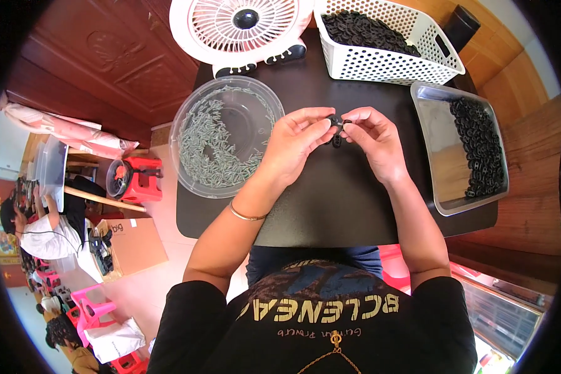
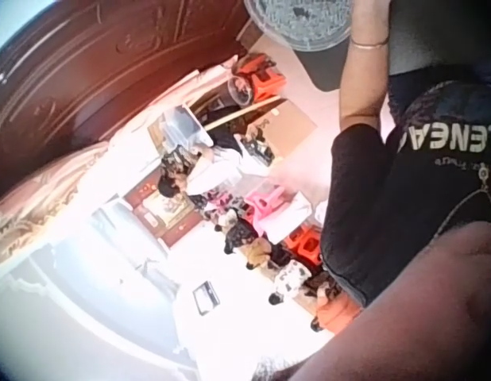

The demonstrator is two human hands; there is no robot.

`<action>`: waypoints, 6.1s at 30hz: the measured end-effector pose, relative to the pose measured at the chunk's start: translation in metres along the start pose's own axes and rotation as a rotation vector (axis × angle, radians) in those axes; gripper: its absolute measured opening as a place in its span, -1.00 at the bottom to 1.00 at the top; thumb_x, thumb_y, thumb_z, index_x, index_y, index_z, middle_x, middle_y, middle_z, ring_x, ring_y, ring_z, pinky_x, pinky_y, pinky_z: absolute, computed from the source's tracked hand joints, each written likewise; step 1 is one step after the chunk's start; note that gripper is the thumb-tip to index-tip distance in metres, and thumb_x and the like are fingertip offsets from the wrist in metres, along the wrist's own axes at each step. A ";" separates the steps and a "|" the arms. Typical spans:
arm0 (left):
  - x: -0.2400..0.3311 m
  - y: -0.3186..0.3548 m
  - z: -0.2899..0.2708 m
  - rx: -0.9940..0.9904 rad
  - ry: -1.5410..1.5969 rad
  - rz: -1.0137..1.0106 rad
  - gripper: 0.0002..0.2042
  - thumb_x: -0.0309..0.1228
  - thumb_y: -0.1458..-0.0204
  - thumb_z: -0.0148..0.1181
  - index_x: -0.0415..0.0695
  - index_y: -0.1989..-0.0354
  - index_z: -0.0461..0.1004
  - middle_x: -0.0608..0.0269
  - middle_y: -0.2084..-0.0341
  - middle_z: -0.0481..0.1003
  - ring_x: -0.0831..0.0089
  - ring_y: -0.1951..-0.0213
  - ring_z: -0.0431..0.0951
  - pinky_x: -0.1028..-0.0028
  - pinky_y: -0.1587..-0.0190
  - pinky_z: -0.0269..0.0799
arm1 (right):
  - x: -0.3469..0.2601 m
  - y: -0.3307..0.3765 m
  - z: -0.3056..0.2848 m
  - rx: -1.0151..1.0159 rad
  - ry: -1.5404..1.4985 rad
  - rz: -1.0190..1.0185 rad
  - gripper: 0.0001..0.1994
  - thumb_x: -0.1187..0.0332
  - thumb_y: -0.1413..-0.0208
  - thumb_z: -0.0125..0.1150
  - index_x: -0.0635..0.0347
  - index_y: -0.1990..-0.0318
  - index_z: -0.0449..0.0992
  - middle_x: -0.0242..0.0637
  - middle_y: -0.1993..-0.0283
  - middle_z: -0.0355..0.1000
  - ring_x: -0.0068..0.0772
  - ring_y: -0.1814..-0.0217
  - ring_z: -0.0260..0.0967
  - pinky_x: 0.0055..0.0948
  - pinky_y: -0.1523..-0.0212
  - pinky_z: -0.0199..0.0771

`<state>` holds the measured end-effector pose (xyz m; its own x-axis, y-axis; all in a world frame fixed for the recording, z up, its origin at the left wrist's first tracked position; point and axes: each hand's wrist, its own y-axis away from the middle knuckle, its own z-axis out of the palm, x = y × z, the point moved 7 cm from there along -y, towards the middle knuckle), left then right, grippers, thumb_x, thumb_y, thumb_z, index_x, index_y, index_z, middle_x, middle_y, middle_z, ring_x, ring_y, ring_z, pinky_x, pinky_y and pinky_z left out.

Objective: The person assembles plastic fasteners by taking small metal pins from a bowl and inserting them into black plastic pieces by hand.

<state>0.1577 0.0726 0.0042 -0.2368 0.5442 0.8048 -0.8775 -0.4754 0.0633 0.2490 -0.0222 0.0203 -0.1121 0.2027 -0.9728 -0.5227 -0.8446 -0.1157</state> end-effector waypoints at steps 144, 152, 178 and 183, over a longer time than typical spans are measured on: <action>0.103 0.041 -0.040 0.094 -1.301 0.459 -0.94 -0.52 0.11 0.11 -0.21 0.45 0.45 0.15 0.55 0.43 0.32 0.52 0.45 0.45 0.40 0.37 | -0.115 -0.083 -0.016 0.548 1.157 -0.723 -0.65 0.39 0.10 0.23 0.13 0.08 0.44 -0.23 0.21 0.40 -0.48 0.27 0.37 -0.46 0.24 0.40; 0.077 0.057 -0.055 -0.132 -1.757 0.520 -0.91 -0.56 0.20 0.12 -0.15 0.47 0.48 0.21 0.52 0.40 0.22 0.42 0.44 0.35 0.36 0.37 | -0.059 -0.030 -0.003 0.196 0.769 -0.394 -0.77 0.53 0.08 0.16 0.16 0.20 0.49 -0.29 0.18 0.38 -0.53 0.25 0.37 -0.56 0.25 0.40; 0.076 0.035 -0.061 -0.167 -1.708 0.339 -0.93 -0.64 0.40 0.05 -0.26 0.67 0.32 0.05 0.63 0.33 0.10 0.52 0.39 0.30 0.44 0.35 | -0.017 0.010 -0.026 -0.058 1.468 -0.057 -0.86 0.44 0.15 0.17 0.11 0.37 0.42 -0.28 0.42 0.37 -0.21 0.33 0.36 -0.29 0.33 0.34; 0.084 0.032 -0.056 -0.062 -1.233 0.177 -0.90 -0.60 0.23 0.16 -0.24 0.55 0.34 0.23 0.56 0.47 0.57 0.49 0.48 0.58 0.44 0.38 | -0.017 0.009 -0.027 -0.060 1.454 -0.103 -0.84 0.51 0.18 0.18 0.16 0.36 0.42 -0.25 0.46 0.37 -0.24 0.40 0.35 -0.35 0.39 0.33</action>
<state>0.0867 0.1416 0.0410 0.1660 -0.5506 0.8181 -0.8998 -0.4241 -0.1028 0.2686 -0.0469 0.0307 0.8778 -0.3769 -0.2957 -0.4363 -0.8838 -0.1687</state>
